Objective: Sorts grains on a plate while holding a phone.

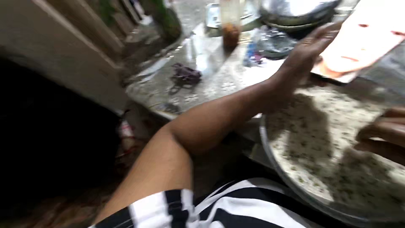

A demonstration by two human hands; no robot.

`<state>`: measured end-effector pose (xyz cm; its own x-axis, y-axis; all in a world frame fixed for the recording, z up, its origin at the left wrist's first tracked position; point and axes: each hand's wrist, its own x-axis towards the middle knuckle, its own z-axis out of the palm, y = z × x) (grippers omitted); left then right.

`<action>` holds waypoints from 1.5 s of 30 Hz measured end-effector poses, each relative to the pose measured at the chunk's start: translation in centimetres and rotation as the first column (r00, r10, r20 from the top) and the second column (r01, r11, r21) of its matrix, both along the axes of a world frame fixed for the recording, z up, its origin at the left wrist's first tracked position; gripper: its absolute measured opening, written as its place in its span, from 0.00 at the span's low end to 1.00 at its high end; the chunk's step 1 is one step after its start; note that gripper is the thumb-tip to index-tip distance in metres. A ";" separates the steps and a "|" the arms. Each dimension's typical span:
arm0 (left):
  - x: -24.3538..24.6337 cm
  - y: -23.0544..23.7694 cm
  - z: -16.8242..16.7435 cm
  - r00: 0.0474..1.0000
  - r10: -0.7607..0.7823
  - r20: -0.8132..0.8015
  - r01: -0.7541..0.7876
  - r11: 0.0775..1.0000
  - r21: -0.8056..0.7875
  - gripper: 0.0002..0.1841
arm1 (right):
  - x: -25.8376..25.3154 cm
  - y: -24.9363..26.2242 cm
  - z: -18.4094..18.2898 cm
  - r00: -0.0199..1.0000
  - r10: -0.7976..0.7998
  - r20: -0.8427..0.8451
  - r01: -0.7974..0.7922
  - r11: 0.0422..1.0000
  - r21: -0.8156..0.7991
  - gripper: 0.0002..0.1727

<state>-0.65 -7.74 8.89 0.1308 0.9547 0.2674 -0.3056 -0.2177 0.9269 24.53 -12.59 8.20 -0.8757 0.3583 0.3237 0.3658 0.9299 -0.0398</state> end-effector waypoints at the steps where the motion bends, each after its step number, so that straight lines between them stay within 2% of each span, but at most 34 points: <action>1: -0.1 0.1 -0.2 1.000 -0.014 0.003 0.014 1.000 -0.008 0.20 | -0.2 0.2 0.2 1.000 0.001 -0.026 -0.001 1.000 0.025 0.22; 4: -0.2 0.0 -0.1 1.000 -0.026 0.007 0.027 0.996 -0.085 0.22 | 0.2 0.6 1.7 0.996 -0.078 -0.040 0.079 0.996 0.030 0.15; 7: -0.3 0.2 -0.2 0.999 -0.039 0.033 0.041 0.995 -0.090 0.21 | 1.1 1.6 2.8 0.948 -0.296 -0.114 0.303 0.952 0.050 0.10; 10: -0.5 0.2 -0.2 0.997 -0.056 0.051 0.061 0.994 -0.093 0.21 | 1.9 3.5 3.0 0.857 -0.483 -0.178 0.499 0.864 0.058 0.11; 14: -0.8 0.6 -0.5 0.996 -0.050 0.071 0.057 0.994 -0.098 0.21 | 2.9 5.4 2.5 0.776 -0.615 -0.143 0.625 0.780 0.039 0.14; 16: -0.9 0.7 -0.4 0.997 -0.046 0.056 0.051 0.994 -0.092 0.22 | 3.2 5.2 2.5 0.812 -0.564 -0.147 0.575 0.817 0.044 0.12; 18: -0.9 0.7 -0.5 0.996 -0.050 0.069 0.056 0.995 -0.083 0.21 | 3.0 3.9 3.3 0.873 -0.482 -0.071 0.482 0.876 -0.011 0.08; 20: -1.1 0.7 -0.6 0.994 -0.071 0.077 0.077 0.994 -0.073 0.21 | 2.3 2.2 3.9 0.893 -0.436 0.115 0.448 0.885 -0.124 0.05; 21: -1.1 0.7 -0.6 0.994 -0.078 0.074 0.083 0.994 -0.067 0.21 | 1.8 1.6 3.8 0.868 -0.439 0.234 0.479 0.863 -0.160 0.06; 23: -1.2 0.6 -0.6 0.994 -0.078 0.077 0.083 0.994 -0.067 0.21 | 0.9 1.3 2.5 0.830 -0.416 0.372 0.493 0.859 -0.140 0.09; 25: -1.1 0.4 -0.4 0.997 -0.051 0.063 0.056 0.995 -0.082 0.21 | 0.2 1.4 1.3 0.893 -0.327 0.309 0.384 0.912 -0.146 0.09; 27: -1.0 0.5 -0.3 0.998 -0.039 0.053 0.043 0.996 -0.078 0.20 | -0.2 1.1 1.5 0.964 -0.220 0.151 0.242 0.959 -0.149 0.07; 30: -1.2 0.6 -0.5 0.997 -0.057 0.057 0.061 0.996 -0.070 0.20 | -0.4 0.0 2.5 0.992 -0.125 0.025 0.127 0.990 -0.068 0.10; 33: -1.1 0.5 -0.4 0.997 -0.052 0.055 0.055 0.996 -0.064 0.19 | -0.2 -0.4 2.9 0.990 -0.131 0.043 0.132 0.991 -0.036 0.12; 40: -1.3 0.6 -0.4 0.995 -0.079 0.052 0.082 0.996 -0.047 0.20 | -0.1 -0.5 2.9 0.990 -0.126 0.058 0.128 0.991 -0.032 0.10; 45: -1.2 0.7 -0.5 0.995 -0.057 0.082 0.062 0.997 -0.054 0.19 | 0.1 -0.3 2.9 0.982 -0.117 0.148 0.140 0.977 -0.158 0.06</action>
<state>-1.80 -7.09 8.35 0.1681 0.9597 0.2251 -0.3907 -0.1448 0.9091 24.61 -12.85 11.13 -0.8506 0.5096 0.1295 0.4946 0.8591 -0.1318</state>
